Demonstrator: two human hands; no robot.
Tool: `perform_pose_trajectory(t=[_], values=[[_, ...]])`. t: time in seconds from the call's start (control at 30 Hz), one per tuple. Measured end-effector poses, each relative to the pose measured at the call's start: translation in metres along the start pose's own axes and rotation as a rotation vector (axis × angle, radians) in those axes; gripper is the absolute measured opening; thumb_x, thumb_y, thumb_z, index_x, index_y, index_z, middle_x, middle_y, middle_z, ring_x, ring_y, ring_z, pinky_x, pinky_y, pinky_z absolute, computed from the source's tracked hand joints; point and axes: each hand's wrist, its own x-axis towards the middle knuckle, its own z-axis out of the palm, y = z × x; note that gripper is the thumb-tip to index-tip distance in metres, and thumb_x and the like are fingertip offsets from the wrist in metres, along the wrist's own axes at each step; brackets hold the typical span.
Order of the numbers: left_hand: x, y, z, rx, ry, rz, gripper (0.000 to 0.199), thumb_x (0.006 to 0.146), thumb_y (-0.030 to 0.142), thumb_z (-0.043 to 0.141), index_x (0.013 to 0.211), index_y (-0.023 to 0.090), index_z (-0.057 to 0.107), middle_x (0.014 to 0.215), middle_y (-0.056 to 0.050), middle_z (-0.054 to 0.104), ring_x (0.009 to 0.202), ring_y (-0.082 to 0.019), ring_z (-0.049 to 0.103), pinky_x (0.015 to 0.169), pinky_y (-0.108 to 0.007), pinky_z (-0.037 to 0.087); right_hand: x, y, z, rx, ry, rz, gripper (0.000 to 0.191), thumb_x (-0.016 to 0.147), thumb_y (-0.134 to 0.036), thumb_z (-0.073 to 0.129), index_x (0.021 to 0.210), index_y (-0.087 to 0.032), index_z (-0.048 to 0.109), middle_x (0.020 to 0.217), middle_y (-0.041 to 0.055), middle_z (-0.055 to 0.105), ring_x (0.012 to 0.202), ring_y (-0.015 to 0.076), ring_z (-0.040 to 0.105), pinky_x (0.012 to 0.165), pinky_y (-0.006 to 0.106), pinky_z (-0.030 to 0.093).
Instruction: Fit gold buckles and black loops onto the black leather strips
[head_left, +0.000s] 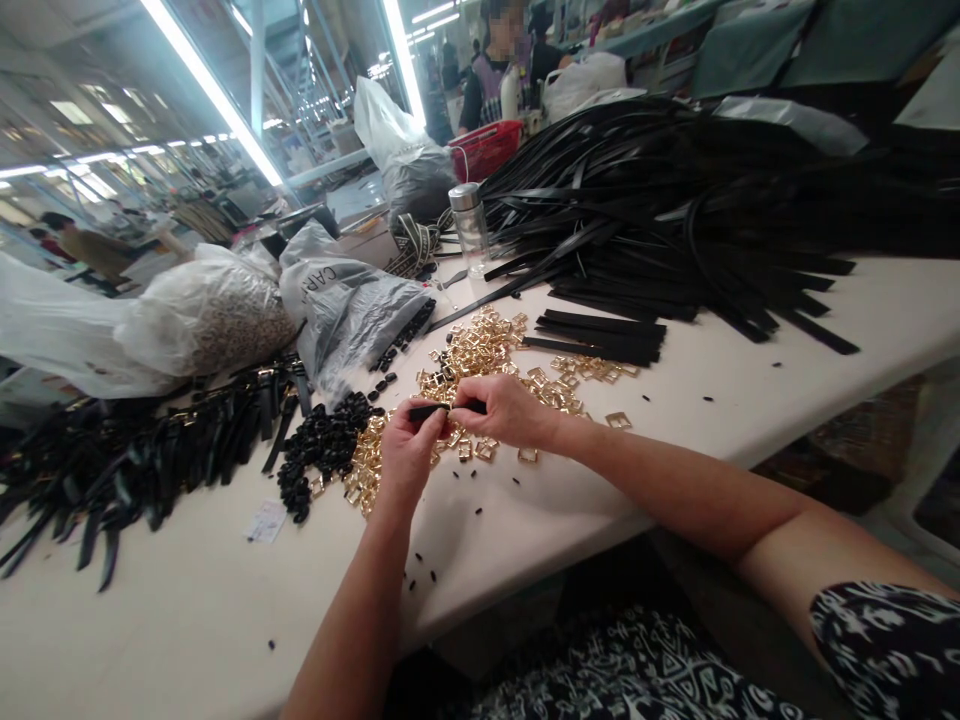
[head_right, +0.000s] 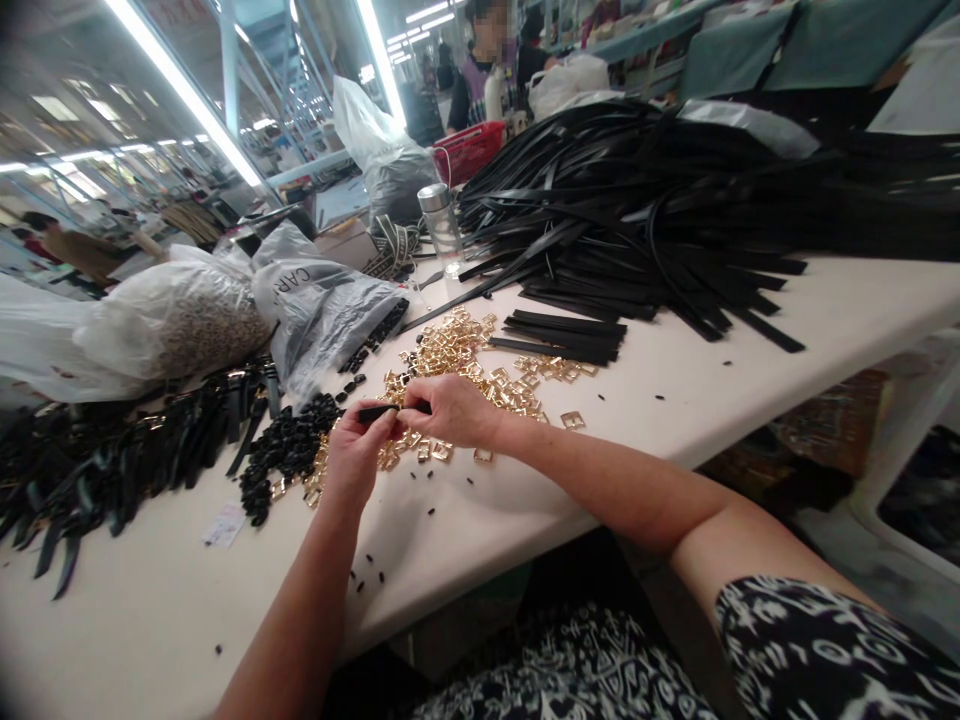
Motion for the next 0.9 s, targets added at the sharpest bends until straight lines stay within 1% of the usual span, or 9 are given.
perform_pose_trajectory(t=[0.13, 0.23, 0.33, 0.47, 0.53, 0.6, 0.7, 0.8, 0.9], values=[[-0.004, 0.0, 0.002, 0.109, -0.014, 0.106, 0.017, 0.074, 0.027, 0.071, 0.085, 0.017, 0.062, 0.069, 0.001, 0.064, 0.06, -0.011, 0.061, 0.06, -0.024, 0.05, 0.001, -0.002, -0.002, -0.017, 0.008, 0.035, 0.012, 0.078, -0.022, 0.062, 0.069, -0.014, 0.061, 0.061, -0.0033, 0.056, 0.057, 0.0068, 0.045, 0.056, 0.021, 0.029], [-0.006, 0.001, 0.0, 0.159, -0.071, 0.141, 0.017, 0.077, 0.021, 0.066, 0.093, 0.018, 0.064, 0.078, -0.002, 0.067, 0.066, -0.013, 0.064, 0.066, -0.026, 0.052, 0.002, -0.003, -0.005, -0.04, 0.034, 0.086, 0.015, 0.078, -0.024, 0.063, 0.067, -0.014, 0.061, 0.06, -0.0032, 0.056, 0.056, 0.0069, 0.044, 0.055, 0.021, 0.028], [-0.006, 0.003, -0.004, 0.089, -0.152, 0.094, 0.02, 0.079, 0.025, 0.064, 0.098, 0.018, 0.065, 0.088, -0.005, 0.07, 0.072, -0.015, 0.067, 0.073, -0.03, 0.055, 0.004, 0.0, -0.009, 0.019, 0.024, 0.069, 0.017, 0.078, -0.026, 0.064, 0.066, -0.014, 0.061, 0.06, -0.0031, 0.056, 0.057, 0.0072, 0.046, 0.055, 0.02, 0.03], [-0.005, 0.004, -0.007, -0.108, -0.244, -0.039, 0.031, 0.076, 0.035, 0.071, 0.102, 0.02, 0.066, 0.111, -0.009, 0.067, 0.077, -0.016, 0.068, 0.072, -0.03, 0.057, 0.005, 0.003, -0.014, 0.171, -0.082, 0.044, 0.019, 0.078, -0.028, 0.064, 0.067, -0.013, 0.061, 0.062, -0.0024, 0.058, 0.057, 0.0069, 0.047, 0.055, 0.02, 0.033], [-0.005, 0.003, -0.008, -0.144, -0.281, -0.115, 0.037, 0.074, 0.036, 0.074, 0.106, 0.02, 0.066, 0.106, -0.008, 0.068, 0.076, -0.015, 0.068, 0.071, -0.029, 0.056, 0.005, 0.005, -0.015, 0.215, -0.139, 0.036, 0.018, 0.078, -0.028, 0.064, 0.068, -0.013, 0.062, 0.061, -0.0027, 0.057, 0.056, 0.0067, 0.046, 0.055, 0.02, 0.033], [-0.004, 0.004, -0.009, -0.141, -0.292, -0.168, 0.036, 0.071, 0.035, 0.077, 0.101, 0.019, 0.067, 0.091, -0.006, 0.07, 0.07, -0.013, 0.067, 0.068, -0.026, 0.055, 0.005, 0.007, -0.016, 0.233, -0.192, 0.022, 0.018, 0.078, -0.029, 0.065, 0.069, -0.013, 0.062, 0.059, -0.0038, 0.055, 0.055, 0.0065, 0.044, 0.054, 0.02, 0.032], [-0.002, 0.006, -0.01, -0.122, -0.262, -0.169, 0.03, 0.067, 0.034, 0.08, 0.089, 0.017, 0.068, 0.074, -0.001, 0.066, 0.057, -0.009, 0.06, 0.058, -0.021, 0.05, 0.008, 0.011, -0.02, 0.212, -0.226, -0.003, 0.023, 0.08, -0.033, 0.064, 0.07, -0.013, 0.062, 0.059, -0.0043, 0.052, 0.055, 0.0066, 0.042, 0.054, 0.021, 0.03], [-0.002, 0.009, -0.008, -0.072, -0.229, -0.143, 0.027, 0.065, 0.034, 0.081, 0.081, 0.016, 0.068, 0.065, 0.0, 0.064, 0.051, -0.008, 0.055, 0.05, -0.019, 0.045, 0.01, 0.015, -0.025, 0.108, -0.183, -0.058, 0.033, 0.087, -0.039, 0.056, 0.067, -0.013, 0.061, 0.055, -0.0045, 0.049, 0.054, 0.0067, 0.041, 0.054, 0.021, 0.029], [-0.005, 0.01, -0.004, 0.025, -0.231, -0.159, 0.026, 0.062, 0.032, 0.082, 0.078, 0.016, 0.07, 0.06, 0.0, 0.062, 0.048, -0.008, 0.052, 0.046, -0.02, 0.041, 0.009, 0.018, -0.026, -0.061, -0.064, -0.141, 0.033, 0.092, -0.04, 0.051, 0.078, -0.014, 0.066, 0.062, -0.0019, 0.058, 0.057, 0.0079, 0.046, 0.057, 0.022, 0.032]])
